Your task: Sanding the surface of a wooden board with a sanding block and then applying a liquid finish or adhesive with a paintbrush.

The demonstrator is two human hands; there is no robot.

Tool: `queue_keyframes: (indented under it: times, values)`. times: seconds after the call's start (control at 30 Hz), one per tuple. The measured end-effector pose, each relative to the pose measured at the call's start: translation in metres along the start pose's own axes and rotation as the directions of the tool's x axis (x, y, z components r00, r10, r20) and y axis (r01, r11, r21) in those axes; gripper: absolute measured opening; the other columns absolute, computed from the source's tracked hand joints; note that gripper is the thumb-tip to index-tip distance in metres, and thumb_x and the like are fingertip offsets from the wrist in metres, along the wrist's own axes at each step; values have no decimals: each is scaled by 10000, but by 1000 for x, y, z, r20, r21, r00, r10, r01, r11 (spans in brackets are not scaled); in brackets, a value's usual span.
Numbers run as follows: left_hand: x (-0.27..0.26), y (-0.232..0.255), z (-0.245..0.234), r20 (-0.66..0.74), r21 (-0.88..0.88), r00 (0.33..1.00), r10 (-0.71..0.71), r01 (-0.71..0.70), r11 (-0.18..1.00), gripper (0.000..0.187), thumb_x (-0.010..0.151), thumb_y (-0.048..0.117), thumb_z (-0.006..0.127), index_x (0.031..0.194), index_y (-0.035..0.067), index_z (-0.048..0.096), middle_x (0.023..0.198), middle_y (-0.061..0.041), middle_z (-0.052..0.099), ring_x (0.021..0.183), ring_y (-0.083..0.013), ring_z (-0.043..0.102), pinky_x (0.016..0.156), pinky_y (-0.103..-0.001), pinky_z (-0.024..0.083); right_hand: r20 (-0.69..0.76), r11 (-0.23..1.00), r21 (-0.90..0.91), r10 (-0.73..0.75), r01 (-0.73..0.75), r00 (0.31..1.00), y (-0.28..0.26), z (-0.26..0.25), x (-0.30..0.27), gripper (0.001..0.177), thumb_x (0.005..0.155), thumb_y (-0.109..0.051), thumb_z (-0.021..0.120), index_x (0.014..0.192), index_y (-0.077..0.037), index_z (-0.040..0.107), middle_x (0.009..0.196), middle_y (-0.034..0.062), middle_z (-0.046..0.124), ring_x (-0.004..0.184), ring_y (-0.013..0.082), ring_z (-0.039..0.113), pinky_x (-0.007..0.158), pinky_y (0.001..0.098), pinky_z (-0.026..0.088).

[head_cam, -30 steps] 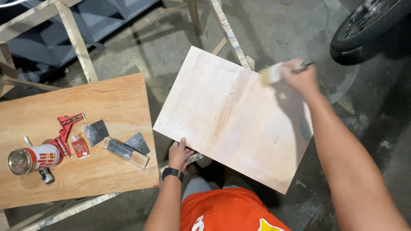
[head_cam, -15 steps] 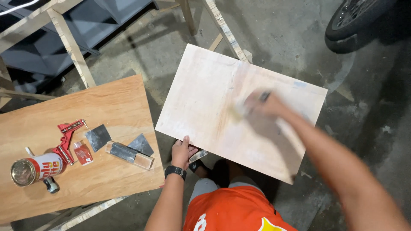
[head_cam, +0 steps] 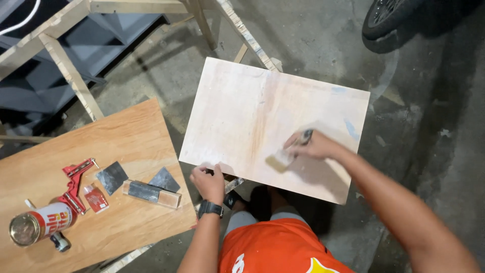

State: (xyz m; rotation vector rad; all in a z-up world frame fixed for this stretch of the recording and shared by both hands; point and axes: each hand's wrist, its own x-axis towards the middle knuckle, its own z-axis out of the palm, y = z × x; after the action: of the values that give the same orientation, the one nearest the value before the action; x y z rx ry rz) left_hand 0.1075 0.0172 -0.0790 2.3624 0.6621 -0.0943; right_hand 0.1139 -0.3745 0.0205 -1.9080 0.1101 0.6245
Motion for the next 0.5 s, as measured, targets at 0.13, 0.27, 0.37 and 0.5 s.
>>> queue_keyframes:
  times: [0.13,0.27,0.37,0.5]
  values:
    - [-14,69,-5,78,-10,947,312,-312,950,525,872,143,874,1315,33,614,1360,-181,479,1263,-422,590,1081,-452,580,-257,990,-136,-77,43,963,59,-104,64,330,965,-314,799,1189,-77,845,1140,206,834,1079,386,788,1070,507,550]
    - [-16,123,-7,372,140,859,351,-426,894,708,922,223,852,1537,31,560,1595,-225,451,1502,-470,406,1265,-549,407,-821,991,-137,-118,8,559,73,-140,86,197,975,-217,816,1117,-350,847,1079,-90,798,1120,192,754,1017,348,550]
    - [-7,133,-3,499,286,835,233,-412,865,713,1014,299,760,1635,74,494,1643,-147,447,1540,-392,360,1278,-487,387,-646,995,-19,-87,98,758,37,-85,52,174,951,-174,762,1093,-240,835,1075,-25,800,1089,215,739,1074,374,523]
    - [5,130,0,557,397,810,184,-453,798,676,1085,403,628,1670,108,459,1634,-101,432,1493,-371,382,1250,-441,412,-17,955,107,-277,277,961,0,35,-14,230,897,-257,858,1059,-97,891,1054,158,892,1054,297,833,1040,482,591]
